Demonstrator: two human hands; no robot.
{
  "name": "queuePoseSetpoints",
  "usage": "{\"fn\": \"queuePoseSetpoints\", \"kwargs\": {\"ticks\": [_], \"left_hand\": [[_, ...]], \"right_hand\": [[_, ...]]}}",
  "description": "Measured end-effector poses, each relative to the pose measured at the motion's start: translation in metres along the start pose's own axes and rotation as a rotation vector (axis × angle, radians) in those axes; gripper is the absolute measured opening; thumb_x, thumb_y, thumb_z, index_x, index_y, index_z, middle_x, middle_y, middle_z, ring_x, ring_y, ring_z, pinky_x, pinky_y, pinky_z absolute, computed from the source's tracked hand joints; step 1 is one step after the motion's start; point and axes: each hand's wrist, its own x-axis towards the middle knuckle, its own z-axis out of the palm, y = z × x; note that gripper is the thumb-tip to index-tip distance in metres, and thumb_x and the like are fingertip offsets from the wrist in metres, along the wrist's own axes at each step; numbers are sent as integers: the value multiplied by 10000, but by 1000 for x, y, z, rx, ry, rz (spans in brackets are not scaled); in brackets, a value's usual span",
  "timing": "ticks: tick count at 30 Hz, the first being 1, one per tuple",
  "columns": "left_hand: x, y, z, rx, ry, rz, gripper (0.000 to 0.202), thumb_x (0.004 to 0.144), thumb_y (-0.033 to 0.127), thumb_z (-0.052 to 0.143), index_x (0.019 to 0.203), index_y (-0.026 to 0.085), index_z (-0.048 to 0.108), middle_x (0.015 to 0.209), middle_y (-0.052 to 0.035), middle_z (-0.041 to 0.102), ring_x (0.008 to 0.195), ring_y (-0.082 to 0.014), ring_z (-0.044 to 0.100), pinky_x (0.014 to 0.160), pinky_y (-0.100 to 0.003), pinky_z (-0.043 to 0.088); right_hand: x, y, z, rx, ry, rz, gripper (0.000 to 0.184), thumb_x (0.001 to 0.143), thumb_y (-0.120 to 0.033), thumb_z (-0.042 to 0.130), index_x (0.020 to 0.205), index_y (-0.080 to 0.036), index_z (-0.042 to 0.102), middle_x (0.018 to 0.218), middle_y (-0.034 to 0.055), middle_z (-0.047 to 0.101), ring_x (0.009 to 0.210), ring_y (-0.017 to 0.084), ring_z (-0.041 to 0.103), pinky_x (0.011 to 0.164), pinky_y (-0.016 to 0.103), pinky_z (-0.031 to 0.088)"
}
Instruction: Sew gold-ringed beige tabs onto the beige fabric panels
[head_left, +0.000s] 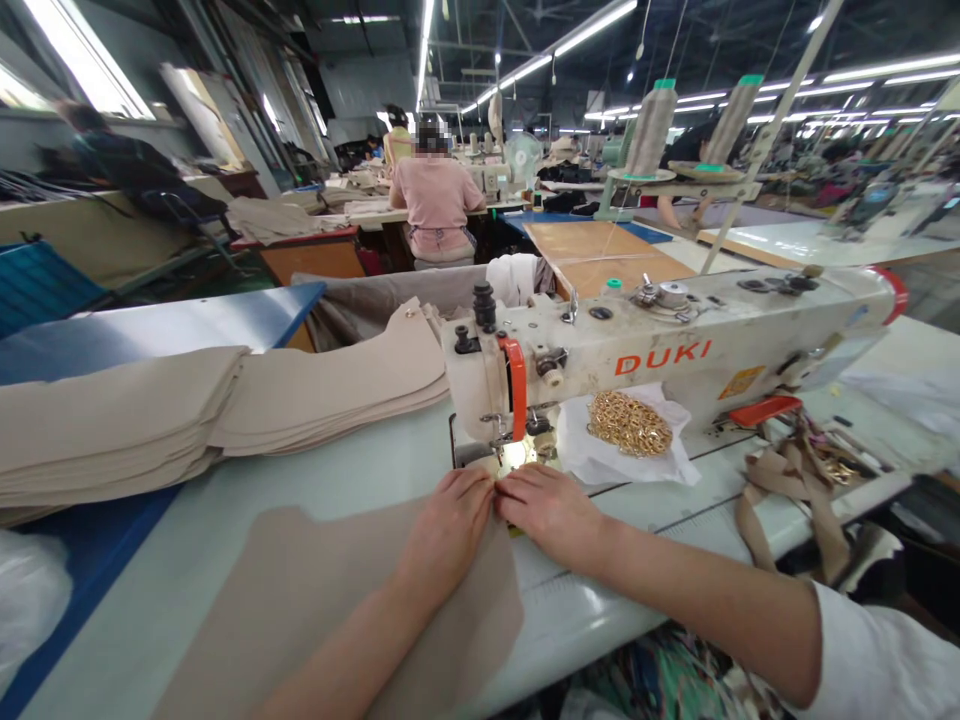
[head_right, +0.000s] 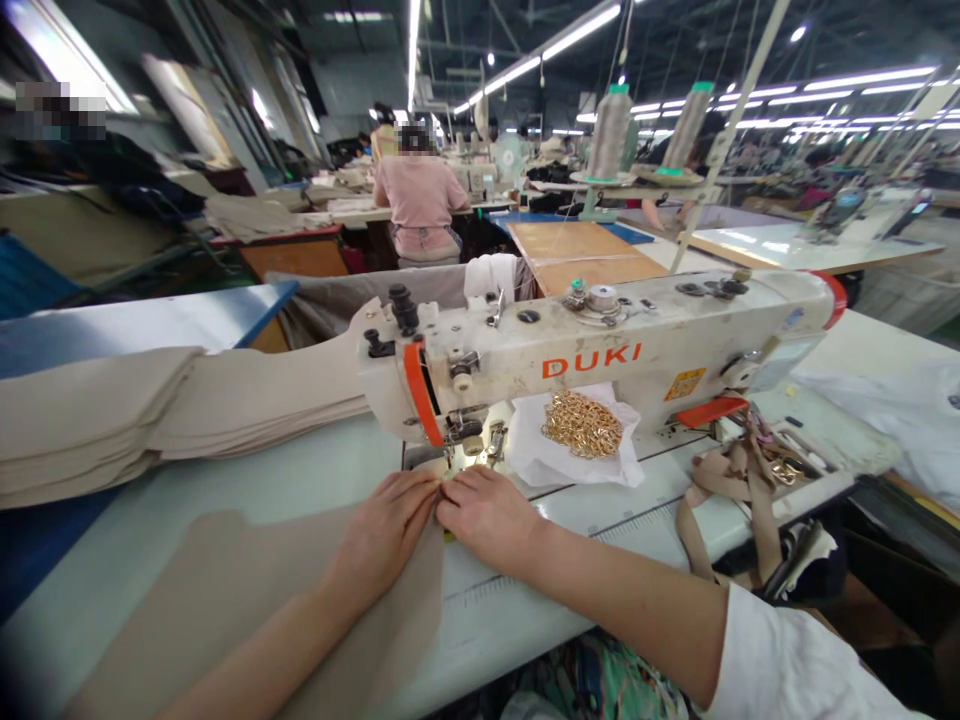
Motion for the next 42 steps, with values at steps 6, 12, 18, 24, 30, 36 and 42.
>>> {"fn": "queuePoseSetpoints", "kwargs": {"ticks": [6,12,18,24,30,36,42], "left_hand": [[14,-7,10,-28,18,2,269,923,150,378,922,161,647,920,-82,686,871,-197,620,797,-367,547],[20,-10,13,-83,43,-17,246,916,160,396,911,155,642,911,-83,685,861,-201,621,787,-372,555],[22,-14,15,-106,75,-14,246,915,171,404,910,167,650,891,-78,697,840,-194,632,776,-366,559],[22,-16,16,-86,83,6,240,922,178,403,901,153,641,880,-84,699,841,-196,627,782,-360,552],[23,-16,16,-78,84,6,253,925,189,397,893,149,644,868,-88,698,826,-198,627,767,-354,551],[23,-18,17,-87,76,-7,244,921,194,406,881,158,644,866,-83,696,814,-194,625,757,-346,551],[23,-19,17,-68,79,-5,260,930,205,395,880,143,642,867,-88,692,819,-195,619,768,-351,553]], "right_hand": [[4,15,0,-26,-17,27,89,902,-201,551,858,-159,617,949,59,650,911,189,566,777,313,442],[2,18,0,-3,10,72,60,897,-186,559,884,-157,610,1007,55,659,901,188,580,770,316,436],[2,20,2,15,12,79,78,909,-182,535,908,-154,608,1030,71,658,947,203,572,819,332,436],[2,21,6,42,23,78,95,917,-176,514,904,-153,606,1038,79,652,949,201,569,840,340,433],[4,21,4,13,44,80,96,909,-164,519,885,-153,612,1023,74,661,884,197,594,777,325,444],[6,22,5,2,53,79,97,905,-168,527,895,-148,622,1025,77,662,906,204,595,788,326,450],[5,21,4,21,28,85,79,895,-168,550,909,-144,623,1039,71,663,920,205,600,806,329,455]]}}
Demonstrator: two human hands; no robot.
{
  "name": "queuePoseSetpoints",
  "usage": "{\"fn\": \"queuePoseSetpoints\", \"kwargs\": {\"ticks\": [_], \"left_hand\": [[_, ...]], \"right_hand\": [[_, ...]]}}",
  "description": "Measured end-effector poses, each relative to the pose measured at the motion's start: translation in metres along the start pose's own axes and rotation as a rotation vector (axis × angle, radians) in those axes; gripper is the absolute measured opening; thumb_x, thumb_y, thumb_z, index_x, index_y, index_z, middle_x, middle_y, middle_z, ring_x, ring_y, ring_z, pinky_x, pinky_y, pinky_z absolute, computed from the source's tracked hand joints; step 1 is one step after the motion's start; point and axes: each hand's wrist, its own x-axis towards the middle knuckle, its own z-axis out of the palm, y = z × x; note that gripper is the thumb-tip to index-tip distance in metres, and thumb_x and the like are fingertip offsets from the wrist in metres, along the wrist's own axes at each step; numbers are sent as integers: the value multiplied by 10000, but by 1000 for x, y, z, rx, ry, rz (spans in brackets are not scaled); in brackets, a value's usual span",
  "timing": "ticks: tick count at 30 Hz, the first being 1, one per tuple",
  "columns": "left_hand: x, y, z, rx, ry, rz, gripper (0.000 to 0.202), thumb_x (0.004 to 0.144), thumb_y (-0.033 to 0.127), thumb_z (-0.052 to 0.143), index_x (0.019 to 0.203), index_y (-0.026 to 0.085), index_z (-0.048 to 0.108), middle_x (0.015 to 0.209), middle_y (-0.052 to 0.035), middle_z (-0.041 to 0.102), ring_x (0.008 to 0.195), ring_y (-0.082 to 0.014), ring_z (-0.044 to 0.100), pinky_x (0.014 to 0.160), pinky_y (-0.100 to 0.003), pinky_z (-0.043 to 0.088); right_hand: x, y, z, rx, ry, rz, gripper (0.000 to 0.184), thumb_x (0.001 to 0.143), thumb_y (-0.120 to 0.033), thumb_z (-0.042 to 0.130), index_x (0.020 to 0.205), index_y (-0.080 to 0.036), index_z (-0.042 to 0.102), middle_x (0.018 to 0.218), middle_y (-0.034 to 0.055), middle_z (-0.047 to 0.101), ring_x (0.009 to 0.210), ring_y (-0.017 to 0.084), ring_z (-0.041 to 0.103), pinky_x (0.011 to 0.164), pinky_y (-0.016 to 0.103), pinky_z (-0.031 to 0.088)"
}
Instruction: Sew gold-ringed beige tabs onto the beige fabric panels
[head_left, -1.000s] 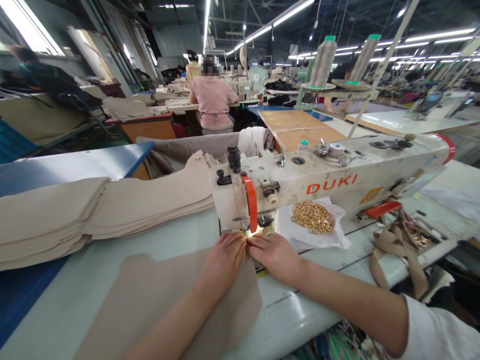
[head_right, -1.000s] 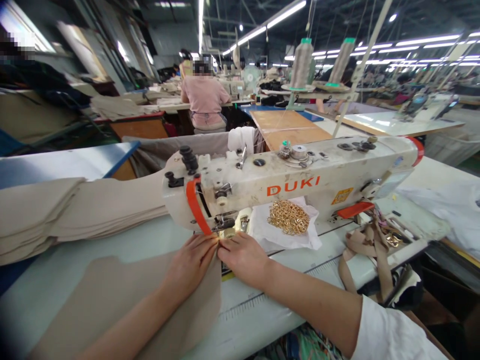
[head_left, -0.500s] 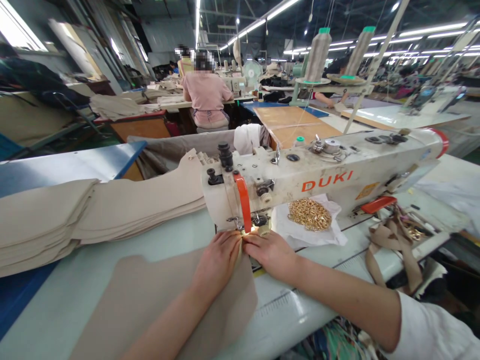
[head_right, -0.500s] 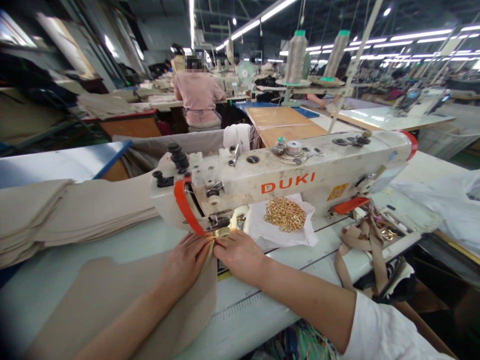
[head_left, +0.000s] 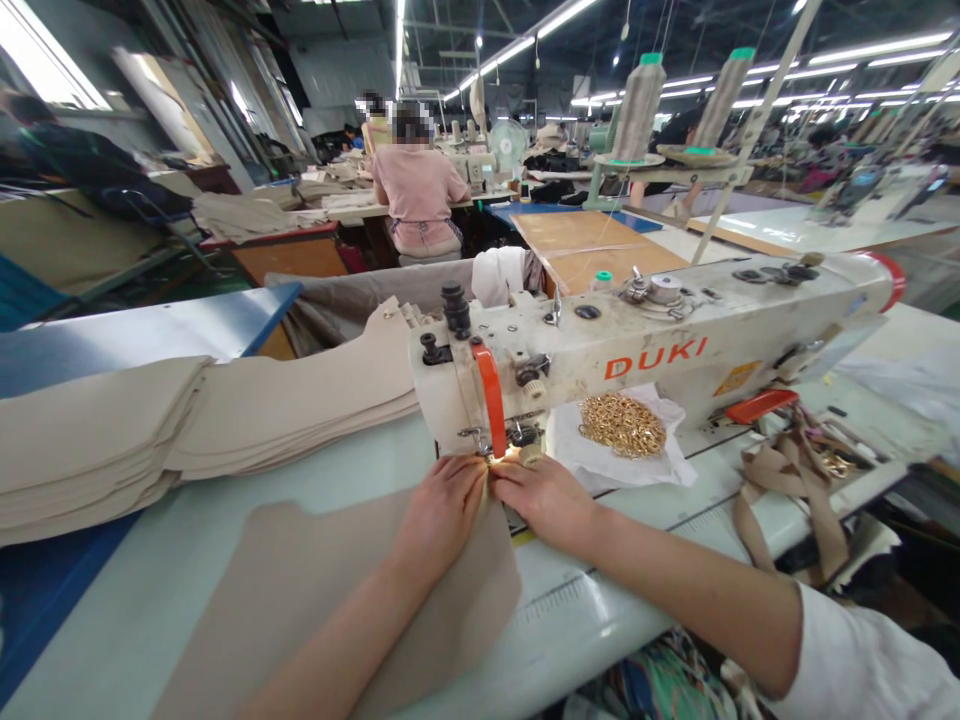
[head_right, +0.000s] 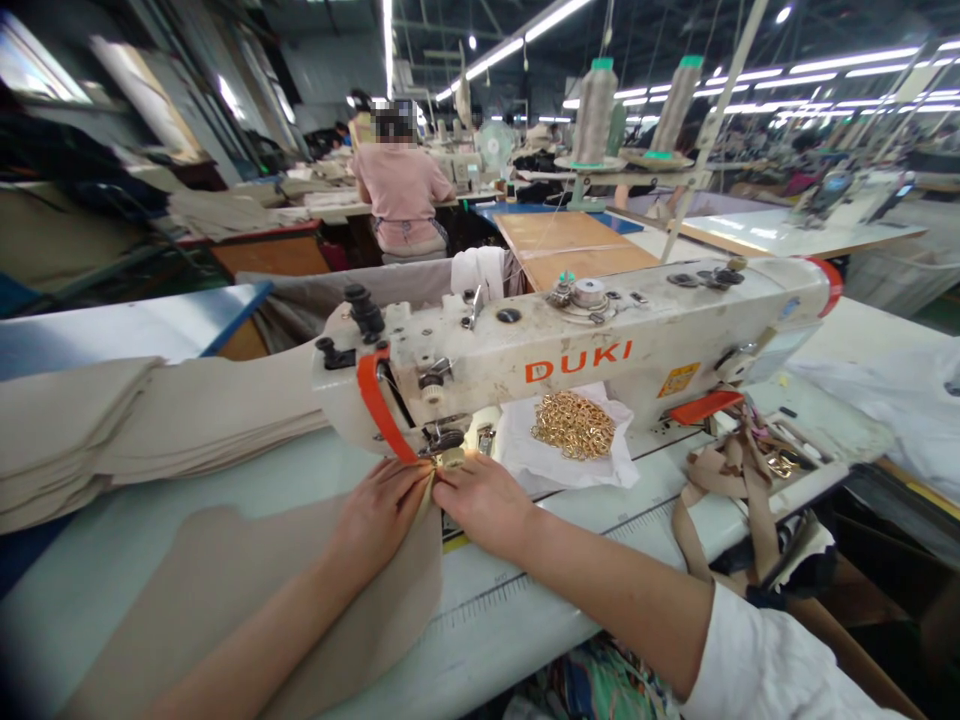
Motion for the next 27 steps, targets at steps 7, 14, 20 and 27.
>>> {"fn": "queuePoseSetpoints", "kwargs": {"ticks": [7,14,20,27], "left_hand": [[-6,4,-5,-11,-69,-44,271,923,202,395,983,141,653,974,-103,693,936,-217,611,854,-404,542],[-17,7,-9,119,-154,-27,340,937,204,341,1109,93,612,1143,-142,657,1123,-234,566,947,-413,504],[-21,1,-4,171,-210,23,366,931,167,310,1160,79,582,1217,-155,623,1168,-237,551,944,-412,505],[-21,-2,-6,237,-215,80,374,931,165,298,1120,71,606,1195,-167,635,1149,-246,567,933,-408,512]], "right_hand": [[-5,0,-1,0,30,-4,82,886,-174,572,930,-140,631,1065,65,665,931,187,600,813,306,457],[-7,-1,-2,33,23,-87,91,888,-198,570,930,-149,634,999,45,670,948,178,588,891,293,439],[-5,-1,-3,42,0,-95,84,875,-191,585,913,-139,640,992,54,673,950,185,593,898,295,446],[-3,1,0,21,-2,-91,86,887,-183,565,892,-139,639,1007,72,680,959,185,600,880,290,456]]}}
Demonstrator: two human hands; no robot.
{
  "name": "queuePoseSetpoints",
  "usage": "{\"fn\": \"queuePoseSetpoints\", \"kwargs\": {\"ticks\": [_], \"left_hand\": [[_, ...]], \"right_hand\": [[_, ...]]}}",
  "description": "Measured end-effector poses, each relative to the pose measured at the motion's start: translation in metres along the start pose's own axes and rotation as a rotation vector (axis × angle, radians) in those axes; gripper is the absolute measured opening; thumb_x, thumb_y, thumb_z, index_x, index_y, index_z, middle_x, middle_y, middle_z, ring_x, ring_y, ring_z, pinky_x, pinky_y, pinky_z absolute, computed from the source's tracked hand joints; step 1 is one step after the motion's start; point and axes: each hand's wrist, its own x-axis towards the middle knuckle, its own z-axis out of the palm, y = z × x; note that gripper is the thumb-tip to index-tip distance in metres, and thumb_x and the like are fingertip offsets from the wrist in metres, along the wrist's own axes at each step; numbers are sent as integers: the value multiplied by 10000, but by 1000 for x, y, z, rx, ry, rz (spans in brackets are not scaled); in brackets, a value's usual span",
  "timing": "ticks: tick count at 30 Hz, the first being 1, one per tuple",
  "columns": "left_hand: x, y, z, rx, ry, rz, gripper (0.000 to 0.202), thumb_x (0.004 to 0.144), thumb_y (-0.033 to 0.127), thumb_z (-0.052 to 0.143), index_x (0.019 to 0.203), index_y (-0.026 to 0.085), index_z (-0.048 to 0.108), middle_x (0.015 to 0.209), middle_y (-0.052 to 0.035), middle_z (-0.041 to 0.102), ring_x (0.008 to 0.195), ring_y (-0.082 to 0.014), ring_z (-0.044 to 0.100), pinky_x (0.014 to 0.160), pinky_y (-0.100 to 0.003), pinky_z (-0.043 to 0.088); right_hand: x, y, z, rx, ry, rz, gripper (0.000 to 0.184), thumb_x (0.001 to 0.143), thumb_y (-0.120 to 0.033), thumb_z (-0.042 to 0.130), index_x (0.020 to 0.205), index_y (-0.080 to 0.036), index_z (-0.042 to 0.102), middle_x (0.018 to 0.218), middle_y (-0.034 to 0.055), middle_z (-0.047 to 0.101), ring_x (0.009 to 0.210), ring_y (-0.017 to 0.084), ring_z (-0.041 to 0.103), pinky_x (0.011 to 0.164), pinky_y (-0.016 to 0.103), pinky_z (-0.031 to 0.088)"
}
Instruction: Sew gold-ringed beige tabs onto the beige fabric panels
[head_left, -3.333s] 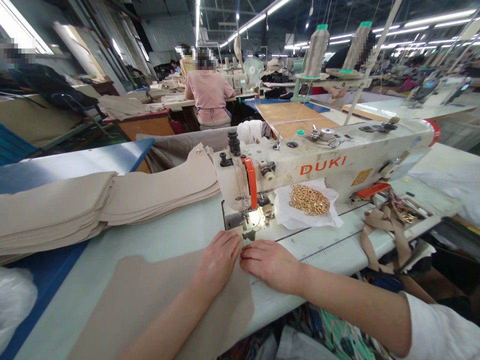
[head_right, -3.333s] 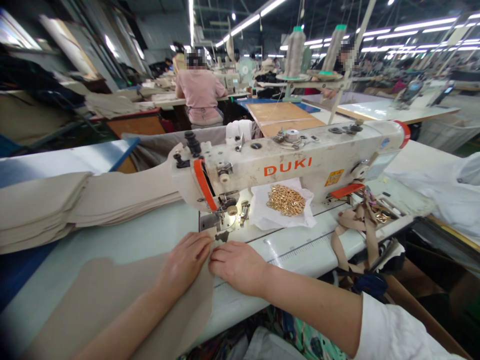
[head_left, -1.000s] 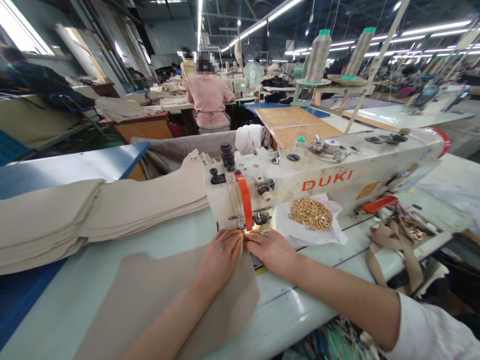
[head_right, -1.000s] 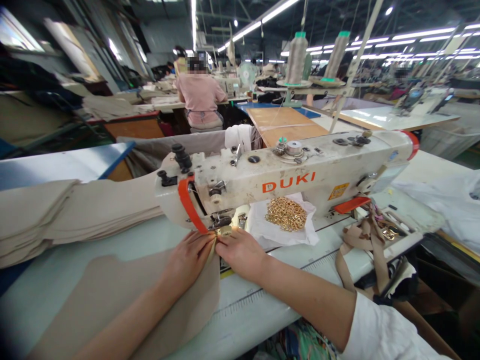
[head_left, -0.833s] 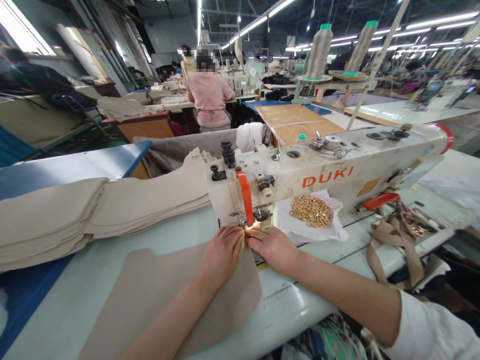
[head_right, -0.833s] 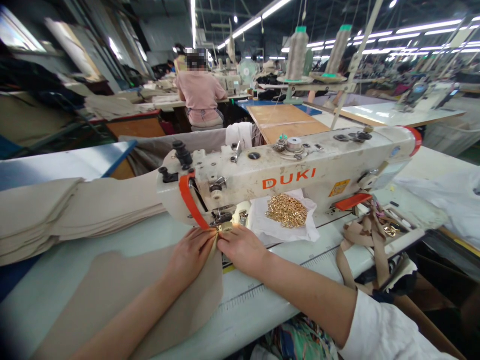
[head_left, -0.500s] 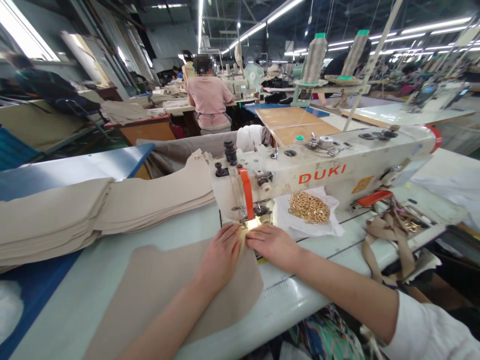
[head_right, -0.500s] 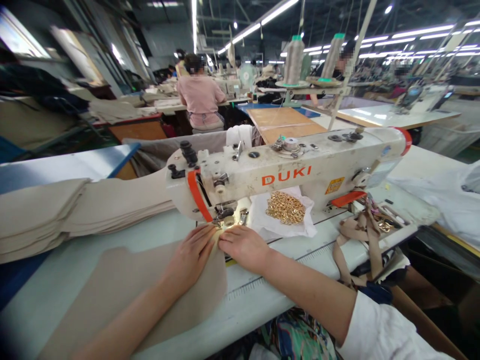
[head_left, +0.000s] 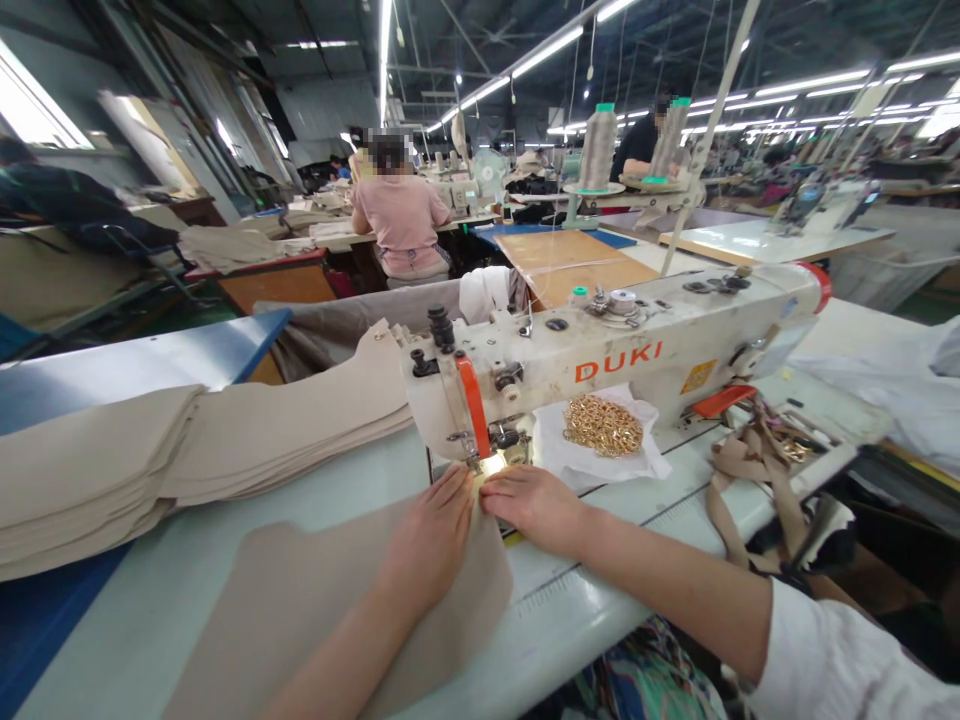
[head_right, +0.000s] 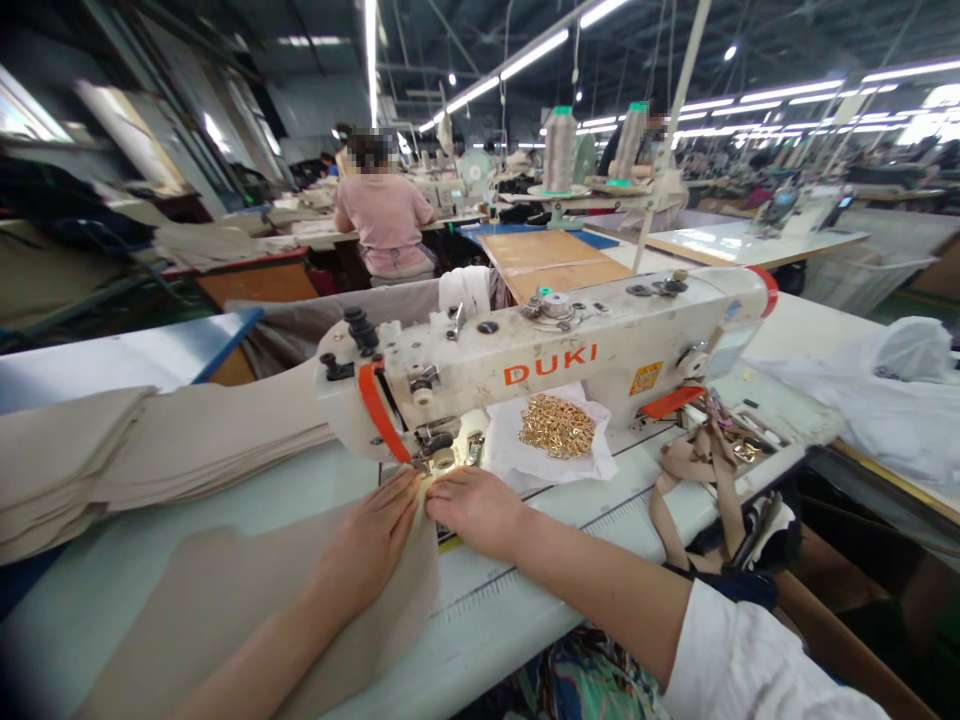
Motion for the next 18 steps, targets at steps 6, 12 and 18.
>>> {"fn": "queuePoseSetpoints", "kwargs": {"ticks": [6,12,18], "left_hand": [[4,-3,2,-26,11,-24,363,921,171,319,1103,87,622,1158,-157,655,1126,-240,580,943,-392,507],[6,-4,4,-46,13,-54,367,916,177,328,1123,90,619,1171,-152,650,1123,-240,580,946,-391,502],[6,-2,1,-51,-7,-85,378,926,189,312,1132,81,610,1178,-164,644,1118,-253,584,936,-418,508]], "right_hand": [[1,2,2,-8,-31,24,72,884,-168,562,894,-140,627,1056,75,672,975,183,600,856,282,464],[3,3,0,13,-66,28,79,880,-154,560,915,-132,627,1065,91,667,1004,188,594,876,297,469],[3,2,0,41,-71,29,89,874,-152,573,929,-116,633,1065,103,667,1014,190,595,926,303,454]]}}
